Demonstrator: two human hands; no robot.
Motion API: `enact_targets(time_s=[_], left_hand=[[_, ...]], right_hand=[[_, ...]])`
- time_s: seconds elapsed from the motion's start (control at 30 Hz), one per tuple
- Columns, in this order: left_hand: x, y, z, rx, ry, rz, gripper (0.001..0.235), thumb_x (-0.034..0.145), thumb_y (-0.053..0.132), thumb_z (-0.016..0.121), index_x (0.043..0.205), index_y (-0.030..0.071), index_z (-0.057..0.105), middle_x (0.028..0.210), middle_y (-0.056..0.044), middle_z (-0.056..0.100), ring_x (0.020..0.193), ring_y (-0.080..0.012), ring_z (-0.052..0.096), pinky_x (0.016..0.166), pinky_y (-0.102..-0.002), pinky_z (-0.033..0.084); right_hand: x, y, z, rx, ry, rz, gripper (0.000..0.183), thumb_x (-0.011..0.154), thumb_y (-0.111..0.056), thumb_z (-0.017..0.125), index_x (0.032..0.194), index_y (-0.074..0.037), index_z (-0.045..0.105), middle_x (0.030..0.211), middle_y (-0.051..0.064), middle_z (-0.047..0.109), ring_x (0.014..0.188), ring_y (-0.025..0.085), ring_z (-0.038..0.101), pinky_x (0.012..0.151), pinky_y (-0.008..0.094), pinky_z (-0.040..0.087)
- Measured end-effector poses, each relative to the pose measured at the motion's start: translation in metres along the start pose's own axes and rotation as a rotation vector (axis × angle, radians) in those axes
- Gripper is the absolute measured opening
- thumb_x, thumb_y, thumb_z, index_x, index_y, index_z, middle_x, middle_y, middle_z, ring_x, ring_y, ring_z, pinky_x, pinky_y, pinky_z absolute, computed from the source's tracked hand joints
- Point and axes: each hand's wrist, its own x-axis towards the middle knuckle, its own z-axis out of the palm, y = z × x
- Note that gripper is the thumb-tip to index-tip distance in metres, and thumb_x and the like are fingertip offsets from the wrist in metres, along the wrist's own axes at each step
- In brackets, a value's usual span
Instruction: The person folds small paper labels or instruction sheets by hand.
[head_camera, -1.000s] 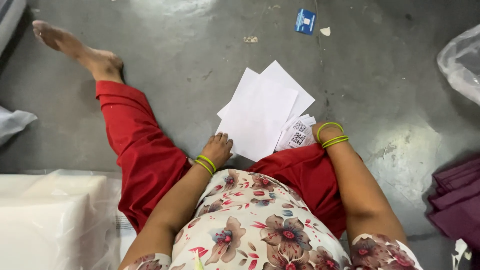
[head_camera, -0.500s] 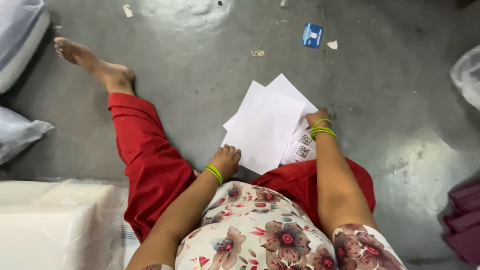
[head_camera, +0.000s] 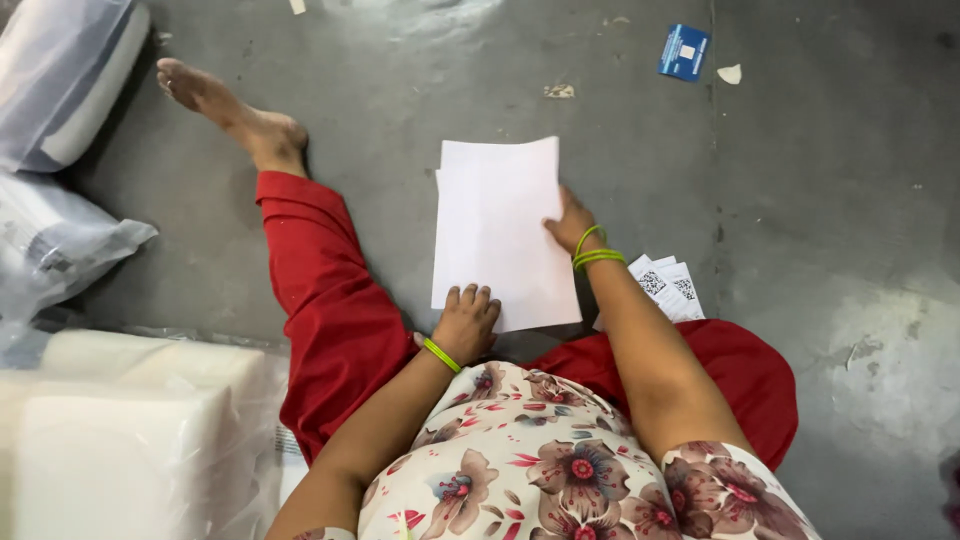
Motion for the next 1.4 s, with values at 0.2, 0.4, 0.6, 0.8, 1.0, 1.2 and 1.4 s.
enact_targets(time_s=[0.2, 0.4, 0.6, 0.8, 1.0, 1.2, 1.4], left_hand=[[-0.001, 0.000, 0.007, 0.030, 0.007, -0.027, 0.059, 0.077, 0.039, 0.078, 0.125, 0.010, 0.064, 0.133, -0.017, 0.057, 0.127, -0.0343, 0.051, 0.100, -0.053, 0.042], [-0.008, -0.001, 0.002, -0.054, 0.017, -0.061, 0.067, 0.072, 0.046, 0.082, 0.125, 0.010, 0.064, 0.131, -0.015, 0.057, 0.127, -0.0329, 0.050, 0.099, -0.053, 0.043], [-0.016, -0.002, -0.017, -0.109, 0.090, -0.112, 0.080, 0.062, 0.043, 0.085, 0.131, 0.011, 0.061, 0.131, -0.015, 0.055, 0.123, -0.0322, 0.050, 0.100, -0.051, 0.040], [-0.012, -0.037, 0.062, -0.112, 0.092, -0.201, 0.016, 0.095, 0.018, 0.069, 0.109, 0.023, 0.075, 0.108, -0.003, 0.074, 0.116, -0.0250, 0.066, 0.106, -0.049, 0.046], [-0.024, -0.049, 0.008, -0.795, 0.104, -0.507, 0.029, 0.083, 0.026, 0.075, 0.108, 0.012, 0.077, 0.097, -0.022, 0.074, 0.092, -0.0397, 0.072, 0.085, -0.046, 0.057], [-0.020, -0.055, 0.013, -0.811, 0.214, -0.552, 0.049, 0.074, 0.028, 0.083, 0.118, 0.008, 0.073, 0.105, -0.022, 0.075, 0.097, -0.0384, 0.072, 0.089, -0.045, 0.057], [-0.012, -0.059, 0.021, -0.873, 0.345, -0.674, 0.068, 0.072, 0.028, 0.089, 0.131, 0.008, 0.063, 0.105, -0.024, 0.073, 0.099, -0.0380, 0.072, 0.087, -0.044, 0.057]], right_hand=[[-0.064, -0.022, 0.008, -0.123, -0.033, -0.093, 0.085, 0.082, -0.020, 0.078, 0.153, 0.000, 0.036, 0.146, 0.031, 0.049, 0.133, 0.046, 0.049, 0.111, 0.046, 0.041], [-0.112, -0.019, -0.028, -0.225, 0.028, 0.158, 0.082, 0.079, -0.030, 0.085, 0.145, 0.000, 0.047, 0.126, 0.025, 0.066, 0.117, 0.041, 0.065, 0.103, 0.044, 0.051], [-0.129, -0.023, -0.031, 0.335, -0.069, 0.322, 0.068, 0.073, -0.013, 0.084, 0.134, -0.008, 0.056, 0.090, 0.010, 0.075, 0.074, 0.025, 0.071, 0.065, 0.038, 0.058], [-0.127, 0.033, -0.036, 0.778, -0.179, 0.631, 0.053, 0.088, -0.007, 0.078, 0.137, -0.004, 0.057, 0.094, 0.008, 0.068, 0.067, 0.018, 0.067, 0.052, 0.032, 0.057], [-0.132, 0.032, -0.034, 0.339, -0.094, 0.145, 0.063, 0.078, 0.003, 0.060, 0.139, -0.015, 0.061, 0.111, 0.011, 0.063, 0.080, 0.022, 0.069, 0.070, 0.034, 0.060], [-0.132, 0.028, -0.035, -0.110, -0.057, -0.319, 0.042, 0.070, -0.022, 0.091, 0.105, -0.004, 0.075, 0.115, 0.017, 0.066, 0.100, 0.029, 0.066, 0.088, 0.038, 0.054], [-0.129, 0.023, -0.036, -0.062, -0.189, 0.056, 0.033, 0.084, -0.032, 0.085, 0.092, -0.002, 0.074, 0.081, 0.011, 0.071, 0.072, 0.022, 0.064, 0.070, 0.037, 0.052]])
